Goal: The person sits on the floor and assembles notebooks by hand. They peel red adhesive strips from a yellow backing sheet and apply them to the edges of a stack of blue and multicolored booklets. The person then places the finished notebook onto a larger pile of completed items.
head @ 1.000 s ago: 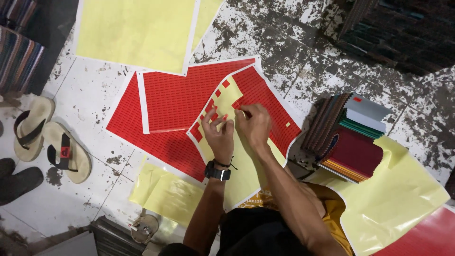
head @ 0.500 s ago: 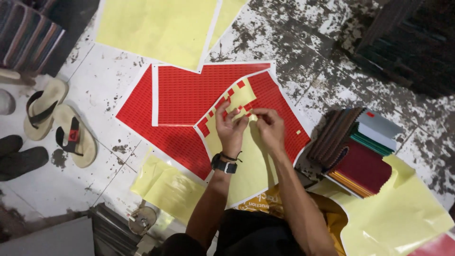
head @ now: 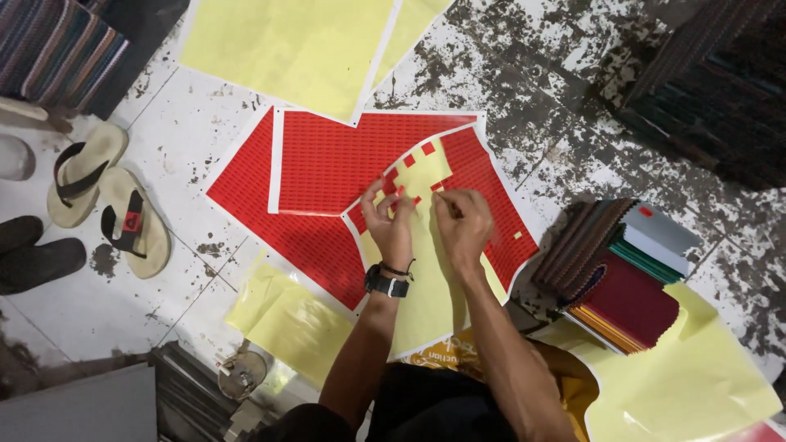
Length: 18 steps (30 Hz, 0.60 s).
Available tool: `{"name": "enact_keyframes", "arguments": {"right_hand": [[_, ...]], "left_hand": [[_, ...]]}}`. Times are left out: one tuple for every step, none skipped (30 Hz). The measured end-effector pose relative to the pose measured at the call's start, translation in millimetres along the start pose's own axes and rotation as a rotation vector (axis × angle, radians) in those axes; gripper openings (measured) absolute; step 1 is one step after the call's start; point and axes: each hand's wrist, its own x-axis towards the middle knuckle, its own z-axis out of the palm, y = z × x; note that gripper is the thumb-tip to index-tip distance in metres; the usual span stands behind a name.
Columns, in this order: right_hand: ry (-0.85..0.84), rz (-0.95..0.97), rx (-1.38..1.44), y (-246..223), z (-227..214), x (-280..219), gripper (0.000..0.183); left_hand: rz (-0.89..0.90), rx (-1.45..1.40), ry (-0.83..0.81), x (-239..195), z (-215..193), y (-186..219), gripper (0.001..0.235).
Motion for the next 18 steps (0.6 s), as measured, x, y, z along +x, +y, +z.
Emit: {"name": "enact_keyframes", "arguments": {"right_hand": [[0.002, 0.001, -0.002, -7, -9, 0, 0.012], [-0.043, 0.061, 0.134, -15, -18, 1, 0.013], [-0.089, 0.12, 0.271, -22, -26, 2, 0.014], [-0.093, 0.124, 0.266, -30, -29, -2, 0.014], [-0.177, 0.286, 0.476, -38, -32, -6, 0.011], [-0.254, 0.448, 0.689, -45, -33, -8, 0.01], [-0.25, 0.451, 0.686, -60, -37, -8, 0.01], [-0.316, 0.487, 0.713, -75, -40, -7, 0.013], [-0.383, 0.524, 0.739, -90, -43, -6, 0.015], [-0.381, 0.521, 0.741, -85, -42, -4, 0.015], [-0.379, 0.548, 0.662, -80, -41, -2, 0.029], [-0.382, 0.579, 0.581, -75, -40, -2, 0.043], [-0.384, 0.58, 0.581, -55, -32, 0, 0.043], [-0.274, 0.408, 0.385, -35, -24, 3, 0.035], [-0.163, 0.235, 0.191, -15, -15, 5, 0.029], [-0.164, 0.235, 0.19, -15, -11, 10, 0.029], [-0.182, 0.183, 0.111, -15, -7, 15, 0.033], [-0.194, 0.129, 0.034, -15, -1, 23, 0.038]], "left_hand": [[-0.002, 0.0, -0.003, 3, 3, -2, 0.057], [0.003, -0.074, 0.013, 7, 7, -5, 0.048], [0.008, -0.147, 0.029, 11, 10, -7, 0.042], [0.002, -0.146, 0.033, 15, 9, -14, 0.042], [0.021, -0.182, 0.022, 19, 8, -22, 0.039], [0.043, -0.217, 0.005, 25, 10, -29, 0.037], [0.039, -0.216, 0.002, 20, 13, -26, 0.037], [-0.02, -0.225, -0.027, 16, 17, -22, 0.044], [-0.078, -0.233, -0.056, 13, 21, -19, 0.052], [-0.076, -0.233, -0.059, 14, 21, -19, 0.052], [-0.058, -0.238, -0.061, 16, 20, -19, 0.054], [-0.042, -0.24, -0.057, 16, 17, -20, 0.057], [-0.041, -0.239, -0.054, 17, 13, -21, 0.057], [-0.016, -0.224, -0.054, 20, 9, -22, 0.055], [0.009, -0.208, -0.054, 22, 6, -23, 0.053], [0.009, -0.208, -0.053, 21, 4, -20, 0.053], [0.016, -0.195, -0.049, 19, 2, -17, 0.052], [0.027, -0.182, -0.051, 21, 3, -13, 0.05]]}}
